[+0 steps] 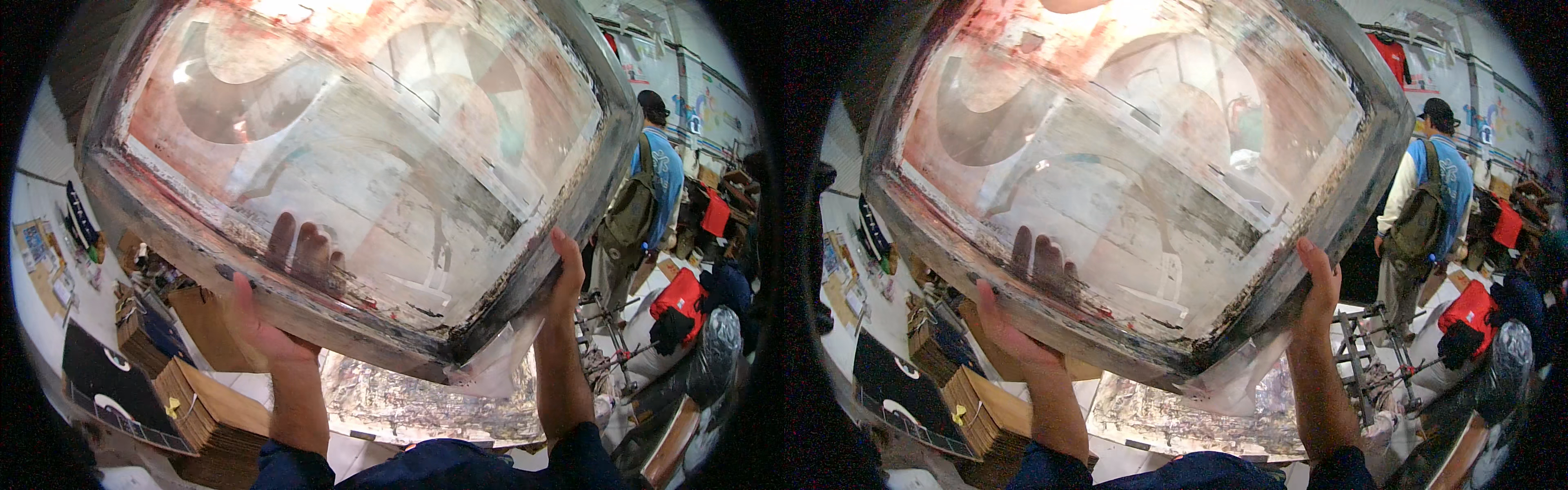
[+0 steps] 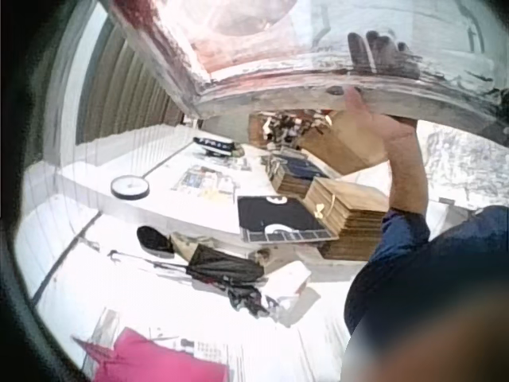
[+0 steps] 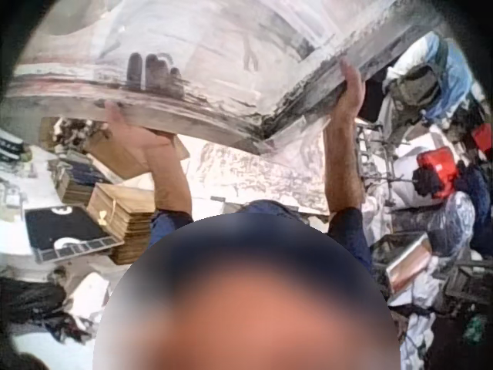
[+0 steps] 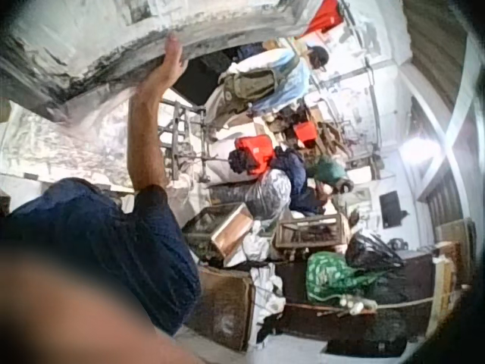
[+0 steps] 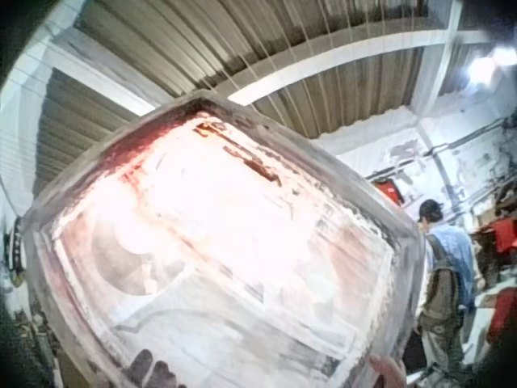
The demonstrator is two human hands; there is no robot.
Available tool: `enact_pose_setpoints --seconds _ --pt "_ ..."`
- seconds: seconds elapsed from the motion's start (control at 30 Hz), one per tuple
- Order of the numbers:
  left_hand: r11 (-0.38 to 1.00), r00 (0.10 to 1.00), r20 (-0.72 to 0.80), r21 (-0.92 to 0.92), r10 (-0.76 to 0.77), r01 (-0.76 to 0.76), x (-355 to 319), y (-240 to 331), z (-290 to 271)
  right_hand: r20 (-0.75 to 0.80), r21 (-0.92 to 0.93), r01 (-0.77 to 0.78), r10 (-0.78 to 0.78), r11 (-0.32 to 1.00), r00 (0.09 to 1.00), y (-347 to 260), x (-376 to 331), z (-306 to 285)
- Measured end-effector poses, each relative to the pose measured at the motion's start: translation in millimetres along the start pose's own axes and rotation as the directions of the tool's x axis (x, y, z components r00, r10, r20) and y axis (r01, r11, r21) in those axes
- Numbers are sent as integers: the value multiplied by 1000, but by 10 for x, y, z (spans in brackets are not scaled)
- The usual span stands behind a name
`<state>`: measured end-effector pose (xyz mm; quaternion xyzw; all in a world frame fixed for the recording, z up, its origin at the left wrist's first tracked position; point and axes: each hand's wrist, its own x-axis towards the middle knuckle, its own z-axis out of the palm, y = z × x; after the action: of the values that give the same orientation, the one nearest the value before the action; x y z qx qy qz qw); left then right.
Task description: The person pours water onto a printing screen and wipes it with a cloth, then moves outside to open a scooter seat and wipe the interior with a cloth. The person returns inside and wipes the screen again.
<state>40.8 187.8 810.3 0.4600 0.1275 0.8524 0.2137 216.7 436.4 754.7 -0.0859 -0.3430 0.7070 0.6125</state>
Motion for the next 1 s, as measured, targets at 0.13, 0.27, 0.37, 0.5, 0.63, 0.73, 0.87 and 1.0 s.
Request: enact_pose_setpoints --seconds 0.13,0.27,0.37,0.5,0.63,0.73,0.87,1.0 --pt "991 996 88 -130 -1 13 -11 -12 -150 23 10 45 -45 999 999 -120 -102 87" --pt "992 984 156 -83 -84 98 -55 -80 -269 17 -43 80 -79 996 997 -241 -149 114" --pt "988 988 126 -119 -88 103 -11 -87 -364 -33 -80 78 -81 994 996 -250 -124 194" --pt "972 991 51 -191 -126 133 158 -15 -491 -92 -90 71 -79 993 993 -174 -70 422" --pt "948 987 158 -317 43 9 287 -19 -505 -24 -74 76 -78 994 997 -140 -92 575" --pt "929 963 261 -368 65 37 281 -158 -427 -39 -30 37 -38 999 999 -136 -104 562" --pt "937 939 344 -336 28 95 252 -403 -309 -41 -15 11 -12 1000 999 -88 -86 505" --pt "951 930 365 -271 -41 148 255 -543 -244 -53 14 9 -8 1000 999 -15 -90 490"
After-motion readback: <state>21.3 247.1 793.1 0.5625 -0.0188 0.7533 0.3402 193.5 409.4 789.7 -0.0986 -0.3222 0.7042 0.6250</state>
